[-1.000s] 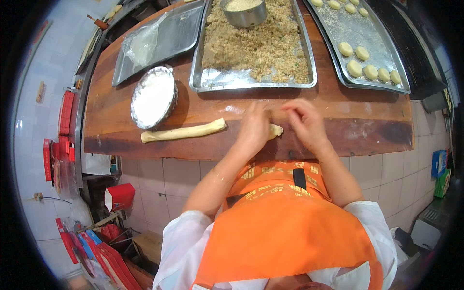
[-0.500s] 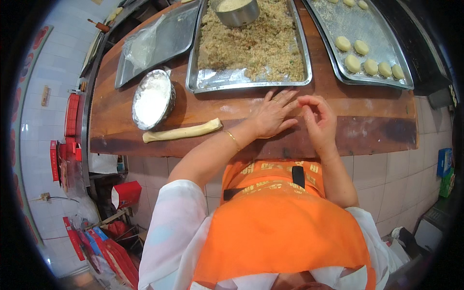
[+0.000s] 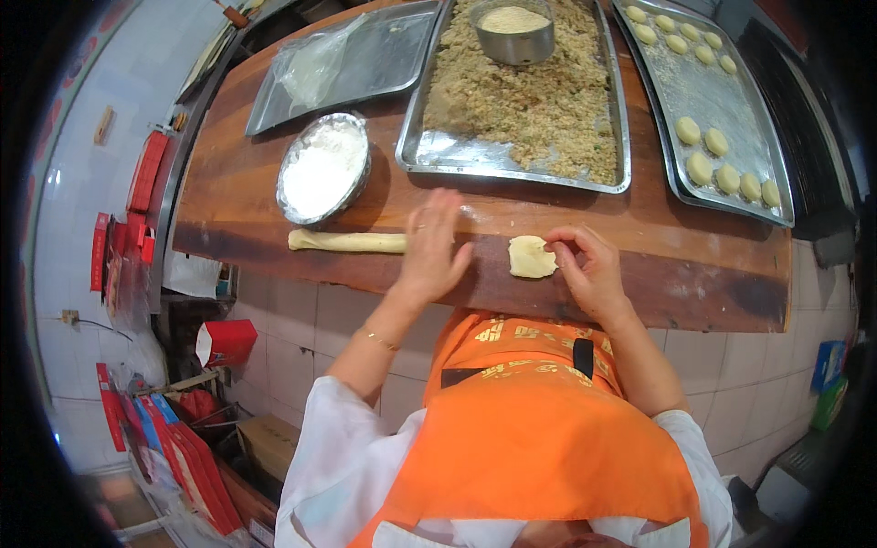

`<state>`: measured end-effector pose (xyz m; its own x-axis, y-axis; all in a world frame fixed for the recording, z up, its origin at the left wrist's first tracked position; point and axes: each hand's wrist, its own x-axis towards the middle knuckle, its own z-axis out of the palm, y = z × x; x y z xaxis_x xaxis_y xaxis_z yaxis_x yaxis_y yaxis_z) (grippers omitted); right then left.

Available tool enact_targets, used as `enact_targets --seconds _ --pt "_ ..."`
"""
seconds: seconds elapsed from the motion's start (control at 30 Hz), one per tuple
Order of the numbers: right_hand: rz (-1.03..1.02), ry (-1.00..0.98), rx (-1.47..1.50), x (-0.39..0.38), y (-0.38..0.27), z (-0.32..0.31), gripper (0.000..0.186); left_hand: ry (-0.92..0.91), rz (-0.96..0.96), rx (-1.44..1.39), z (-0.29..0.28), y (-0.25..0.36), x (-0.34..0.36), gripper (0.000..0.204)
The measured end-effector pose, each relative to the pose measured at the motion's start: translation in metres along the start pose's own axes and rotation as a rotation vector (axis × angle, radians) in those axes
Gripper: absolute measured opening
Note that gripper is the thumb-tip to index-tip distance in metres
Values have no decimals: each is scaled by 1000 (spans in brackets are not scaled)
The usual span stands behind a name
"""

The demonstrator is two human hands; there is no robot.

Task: The person prepares bread rolls by hand at a table, taking pieces of dough from a tray, flattening them, filling them with a crumbly mixture using their hands, and then sealing and shaping the dough into rounded rolls before placing them onto another tray.

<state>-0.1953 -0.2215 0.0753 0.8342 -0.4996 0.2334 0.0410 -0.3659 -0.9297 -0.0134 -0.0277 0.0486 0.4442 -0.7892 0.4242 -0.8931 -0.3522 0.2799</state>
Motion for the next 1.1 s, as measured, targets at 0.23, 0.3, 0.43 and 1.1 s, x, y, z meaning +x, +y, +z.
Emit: enact_targets --seconds 0.23,0.3,0.43,1.1 --pt "-60 -292 -56 29 3 61 33 -301 -103 -33 -18 -55 -28 39" --pt "-39 -386 -92 38 -5 77 43 -252 -87 -108 -19 -50 -27 30" --pt "-150 -483 -133 56 -2 104 54 -193 -37 -186 -11 -45 -17 26" --pt "-378 -130 -444 31 22 83 16 -258 2 -29 19 5 1 19"
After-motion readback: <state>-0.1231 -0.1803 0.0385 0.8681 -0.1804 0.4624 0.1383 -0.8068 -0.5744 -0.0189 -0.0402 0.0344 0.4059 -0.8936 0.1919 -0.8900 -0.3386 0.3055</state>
